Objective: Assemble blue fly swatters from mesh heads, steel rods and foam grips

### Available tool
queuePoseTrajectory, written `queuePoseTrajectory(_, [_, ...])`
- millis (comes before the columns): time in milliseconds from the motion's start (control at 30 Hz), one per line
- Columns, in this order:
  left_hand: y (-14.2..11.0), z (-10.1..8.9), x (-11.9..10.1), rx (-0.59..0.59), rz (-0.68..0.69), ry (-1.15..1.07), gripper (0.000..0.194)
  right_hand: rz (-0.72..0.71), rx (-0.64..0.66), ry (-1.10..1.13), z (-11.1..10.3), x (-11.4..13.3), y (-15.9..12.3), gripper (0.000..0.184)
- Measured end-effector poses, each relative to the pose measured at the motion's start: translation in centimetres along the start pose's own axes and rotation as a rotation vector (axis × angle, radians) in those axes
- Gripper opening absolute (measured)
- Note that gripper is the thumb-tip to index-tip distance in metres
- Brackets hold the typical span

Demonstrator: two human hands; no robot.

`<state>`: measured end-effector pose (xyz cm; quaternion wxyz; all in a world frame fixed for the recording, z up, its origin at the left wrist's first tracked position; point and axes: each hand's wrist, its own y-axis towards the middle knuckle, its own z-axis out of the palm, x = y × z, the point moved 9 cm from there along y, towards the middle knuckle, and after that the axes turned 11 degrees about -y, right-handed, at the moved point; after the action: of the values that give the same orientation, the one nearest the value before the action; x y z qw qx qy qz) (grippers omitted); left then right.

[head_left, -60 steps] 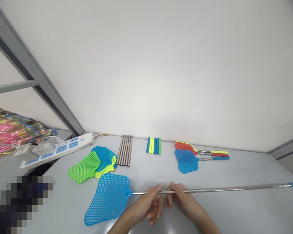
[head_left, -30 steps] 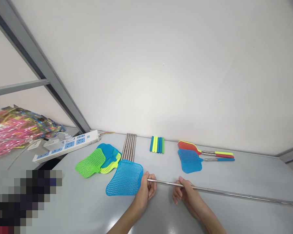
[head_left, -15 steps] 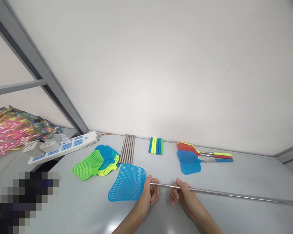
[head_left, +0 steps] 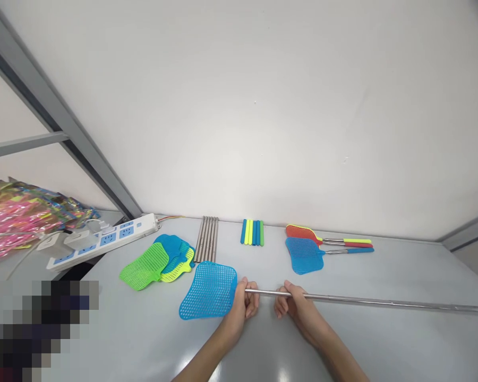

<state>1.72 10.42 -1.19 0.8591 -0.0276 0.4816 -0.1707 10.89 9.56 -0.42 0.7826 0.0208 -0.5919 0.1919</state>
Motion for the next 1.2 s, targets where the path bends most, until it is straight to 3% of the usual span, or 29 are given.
queuePoseTrajectory(1200, [-0.2, 0.4, 0.5, 0.005, 0.007, 0.083, 0.052, -0.011, 0.003, -0.058, 1.0, 0.9, -0.3, 0.051])
